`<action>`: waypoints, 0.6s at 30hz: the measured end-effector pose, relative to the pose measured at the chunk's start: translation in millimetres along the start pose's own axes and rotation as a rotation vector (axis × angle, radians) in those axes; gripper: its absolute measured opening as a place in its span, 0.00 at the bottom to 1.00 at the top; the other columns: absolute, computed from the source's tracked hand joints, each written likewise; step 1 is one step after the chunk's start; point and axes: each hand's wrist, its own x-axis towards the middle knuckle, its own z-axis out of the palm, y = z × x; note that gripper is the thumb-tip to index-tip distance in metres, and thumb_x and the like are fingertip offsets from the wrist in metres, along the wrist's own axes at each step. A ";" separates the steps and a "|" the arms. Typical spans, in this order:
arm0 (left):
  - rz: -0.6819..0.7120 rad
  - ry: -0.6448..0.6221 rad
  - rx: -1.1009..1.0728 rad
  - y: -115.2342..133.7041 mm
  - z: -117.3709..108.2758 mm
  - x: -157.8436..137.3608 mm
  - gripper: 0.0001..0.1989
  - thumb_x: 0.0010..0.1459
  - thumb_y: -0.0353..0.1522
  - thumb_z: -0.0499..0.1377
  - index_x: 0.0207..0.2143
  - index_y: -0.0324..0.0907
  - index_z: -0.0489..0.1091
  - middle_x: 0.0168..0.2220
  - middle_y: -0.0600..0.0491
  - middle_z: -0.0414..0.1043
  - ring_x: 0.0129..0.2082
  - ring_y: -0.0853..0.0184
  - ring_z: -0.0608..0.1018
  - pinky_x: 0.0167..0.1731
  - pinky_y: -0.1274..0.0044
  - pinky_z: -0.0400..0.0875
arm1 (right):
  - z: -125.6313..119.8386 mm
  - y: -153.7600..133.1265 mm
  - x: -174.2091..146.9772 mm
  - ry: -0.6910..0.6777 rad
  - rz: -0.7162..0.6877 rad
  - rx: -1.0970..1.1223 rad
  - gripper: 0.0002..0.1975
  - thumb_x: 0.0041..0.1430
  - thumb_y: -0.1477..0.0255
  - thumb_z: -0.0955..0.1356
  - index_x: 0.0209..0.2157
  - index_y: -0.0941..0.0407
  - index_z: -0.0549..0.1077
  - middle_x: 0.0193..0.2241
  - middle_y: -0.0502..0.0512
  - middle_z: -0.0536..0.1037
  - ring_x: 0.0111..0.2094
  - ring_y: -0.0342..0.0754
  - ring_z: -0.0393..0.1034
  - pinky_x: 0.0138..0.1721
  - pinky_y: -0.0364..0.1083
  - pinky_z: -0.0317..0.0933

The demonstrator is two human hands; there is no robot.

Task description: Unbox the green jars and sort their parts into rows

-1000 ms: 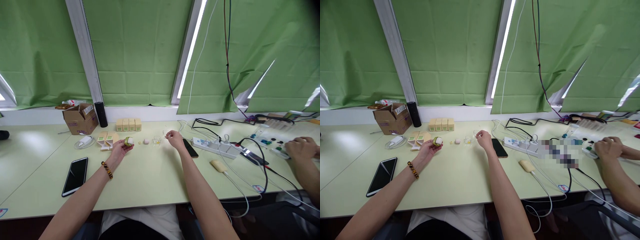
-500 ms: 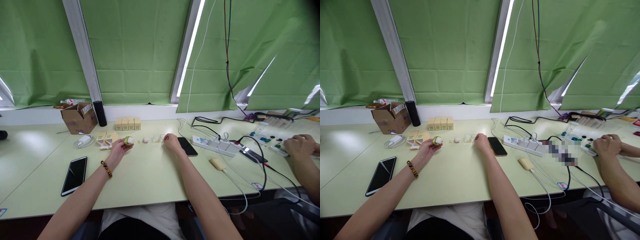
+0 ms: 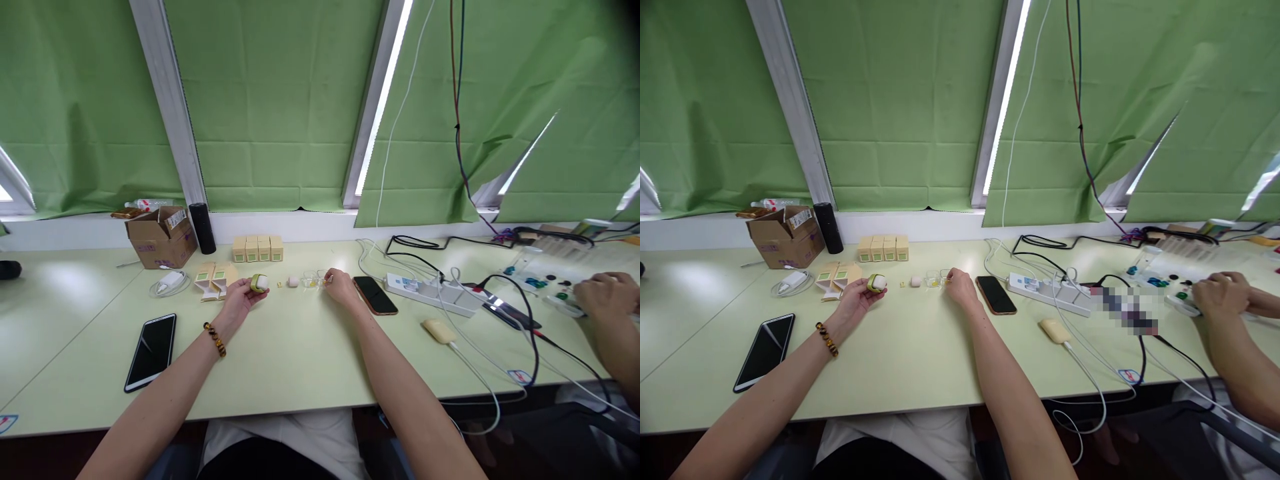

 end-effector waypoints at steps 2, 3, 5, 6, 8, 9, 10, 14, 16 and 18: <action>0.002 0.004 0.000 0.2 0.5 -0.2 0.05 0.55 0.21 0.62 0.33 0.37 0.71 0.37 0.42 0.82 0.36 0.59 0.86 0.41 0.67 0.84 | -1.6 -1.5 -2.0 0.018 -0.014 -0.012 0.14 0.60 0.79 0.69 0.48 0.54 0.76 0.46 0.61 0.81 0.46 0.54 0.74 0.37 0.45 0.61; 0.003 0.006 -0.001 0.3 0.6 -0.2 0.05 0.55 0.21 0.61 0.33 0.37 0.71 0.37 0.42 0.82 0.36 0.59 0.86 0.41 0.67 0.84 | -2.3 -2.8 -3.1 0.034 -0.030 -0.020 0.16 0.60 0.79 0.69 0.50 0.53 0.75 0.49 0.61 0.80 0.50 0.56 0.72 0.40 0.46 0.62; 0.005 0.008 -0.006 0.4 0.7 0.1 0.04 0.55 0.21 0.61 0.33 0.37 0.71 0.37 0.42 0.82 0.36 0.59 0.86 0.41 0.67 0.84 | -2.9 -5.9 -5.0 0.084 -0.088 -0.059 0.19 0.59 0.78 0.71 0.51 0.52 0.73 0.56 0.60 0.76 0.59 0.58 0.65 0.45 0.48 0.63; 0.005 0.008 -0.009 0.4 0.7 0.2 0.04 0.56 0.21 0.61 0.33 0.37 0.71 0.37 0.42 0.82 0.36 0.59 0.86 0.41 0.67 0.84 | -2.7 -7.7 -5.8 0.112 -0.125 -0.088 0.20 0.58 0.78 0.72 0.52 0.51 0.73 0.58 0.59 0.75 0.61 0.59 0.62 0.48 0.49 0.63; 0.005 0.001 -0.016 0.5 0.8 0.4 0.04 0.56 0.22 0.62 0.33 0.37 0.72 0.36 0.42 0.82 0.36 0.59 0.86 0.40 0.68 0.84 | -1.3 -11.2 -7.4 0.154 -0.196 -0.147 0.21 0.58 0.77 0.73 0.53 0.50 0.73 0.59 0.58 0.73 0.61 0.60 0.60 0.49 0.51 0.64; 0.004 0.002 -0.018 0.6 0.9 0.5 0.04 0.56 0.22 0.62 0.33 0.37 0.72 0.36 0.42 0.82 0.35 0.59 0.86 0.40 0.68 0.84 | -0.2 -12.7 -8.1 0.162 -0.224 -0.168 0.21 0.59 0.76 0.73 0.53 0.49 0.73 0.58 0.58 0.72 0.60 0.60 0.60 0.48 0.51 0.65; 0.002 0.006 -0.020 0.7 1.2 0.4 0.03 0.56 0.22 0.62 0.33 0.36 0.72 0.36 0.43 0.82 0.35 0.59 0.86 0.41 0.68 0.84 | 1.2 -14.1 -8.8 0.157 -0.241 -0.181 0.20 0.60 0.75 0.73 0.53 0.49 0.73 0.58 0.58 0.72 0.59 0.59 0.60 0.46 0.50 0.65; -0.003 0.032 -0.023 1.5 2.4 0.0 0.03 0.57 0.22 0.62 0.33 0.36 0.72 0.37 0.42 0.82 0.35 0.59 0.86 0.41 0.67 0.84 | 7.6 -17.3 -10.9 0.093 -0.262 -0.191 0.16 0.64 0.74 0.72 0.52 0.47 0.73 0.55 0.58 0.72 0.56 0.57 0.62 0.36 0.45 0.62; -0.003 0.034 -0.016 1.8 2.7 -0.3 0.03 0.57 0.22 0.62 0.33 0.36 0.72 0.37 0.42 0.82 0.34 0.59 0.86 0.41 0.66 0.84 | 11.0 -18.2 -11.1 0.066 -0.261 -0.183 0.14 0.65 0.74 0.71 0.51 0.48 0.74 0.54 0.59 0.72 0.55 0.56 0.64 0.35 0.45 0.61; -0.003 0.036 -0.007 2.0 2.7 -0.5 0.03 0.58 0.22 0.62 0.34 0.36 0.72 0.37 0.41 0.82 0.34 0.60 0.86 0.41 0.66 0.84 | 14.5 -19.4 -10.5 0.052 -0.258 -0.168 0.11 0.67 0.74 0.69 0.49 0.49 0.75 0.53 0.59 0.73 0.54 0.55 0.65 0.36 0.45 0.61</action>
